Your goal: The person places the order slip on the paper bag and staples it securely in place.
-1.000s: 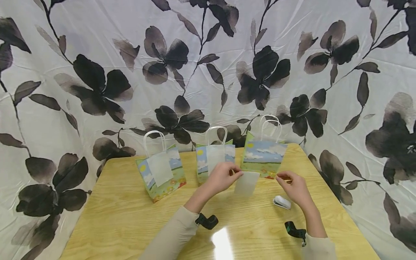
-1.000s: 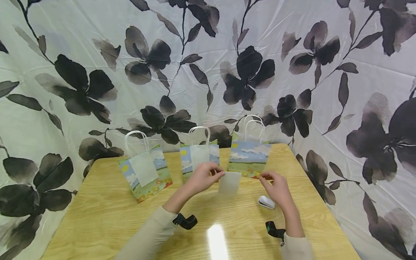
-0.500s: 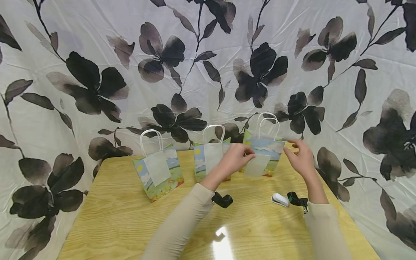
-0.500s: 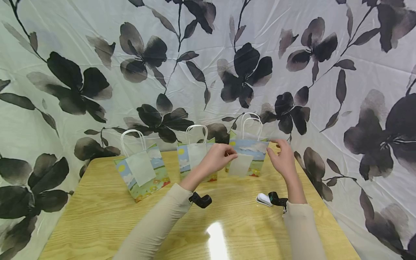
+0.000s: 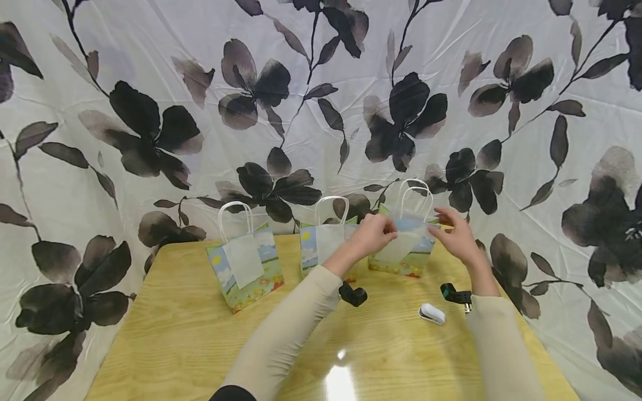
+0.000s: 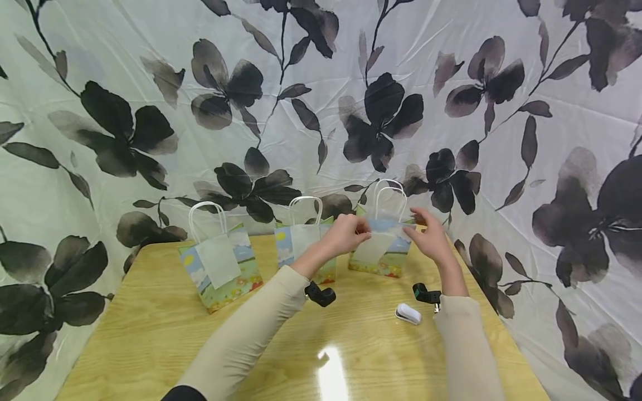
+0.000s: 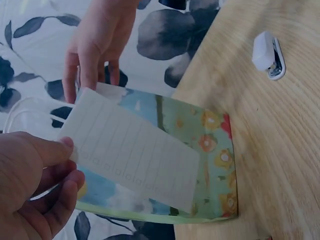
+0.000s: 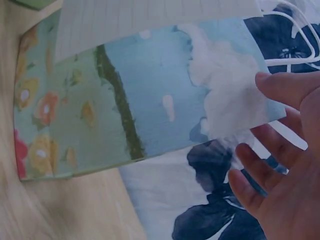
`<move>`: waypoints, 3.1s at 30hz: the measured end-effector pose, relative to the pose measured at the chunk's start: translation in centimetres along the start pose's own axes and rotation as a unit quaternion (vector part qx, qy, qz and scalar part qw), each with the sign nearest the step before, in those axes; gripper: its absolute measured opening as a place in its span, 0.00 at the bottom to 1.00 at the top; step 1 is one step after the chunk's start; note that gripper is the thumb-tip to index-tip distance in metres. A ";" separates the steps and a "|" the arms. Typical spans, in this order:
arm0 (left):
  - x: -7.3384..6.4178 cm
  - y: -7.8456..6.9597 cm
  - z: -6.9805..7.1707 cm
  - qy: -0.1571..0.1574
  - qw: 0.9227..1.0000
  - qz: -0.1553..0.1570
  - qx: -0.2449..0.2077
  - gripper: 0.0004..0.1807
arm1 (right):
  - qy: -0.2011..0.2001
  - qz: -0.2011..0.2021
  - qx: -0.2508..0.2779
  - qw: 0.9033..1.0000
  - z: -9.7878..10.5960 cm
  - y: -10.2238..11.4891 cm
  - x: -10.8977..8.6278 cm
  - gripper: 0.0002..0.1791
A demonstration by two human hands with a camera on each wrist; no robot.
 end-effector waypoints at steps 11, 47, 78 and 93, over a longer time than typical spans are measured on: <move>0.0 2.1 -0.3 0.000 0.999 0.030 -0.016 0.06 | 0.008 0.020 0.021 1.000 -1.8 -0.4 -0.4 0.13; -0.5 0.9 -0.1 -0.116 0.993 -0.011 -0.008 0.08 | -0.044 0.009 0.020 0.999 -2.7 -0.1 -2.6 0.12; 0.0 1.6 -2.7 -0.083 0.996 0.024 -0.031 0.13 | 0.013 0.027 -0.073 0.997 -2.6 2.1 -2.1 0.08; 0.5 2.4 -3.6 -0.095 0.987 0.014 -0.125 0.12 | 0.012 0.028 -0.079 0.996 -2.4 2.1 -2.6 0.08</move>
Point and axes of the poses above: each hand's wrist, its own x-axis towards the middle knuckle, its own z-axis out of the back of the hand, y = z × x, the point moved 7 cm from there along x, towards the middle knuckle, and after that the axes turned 8 degrees about x, right-handed, at the moved point
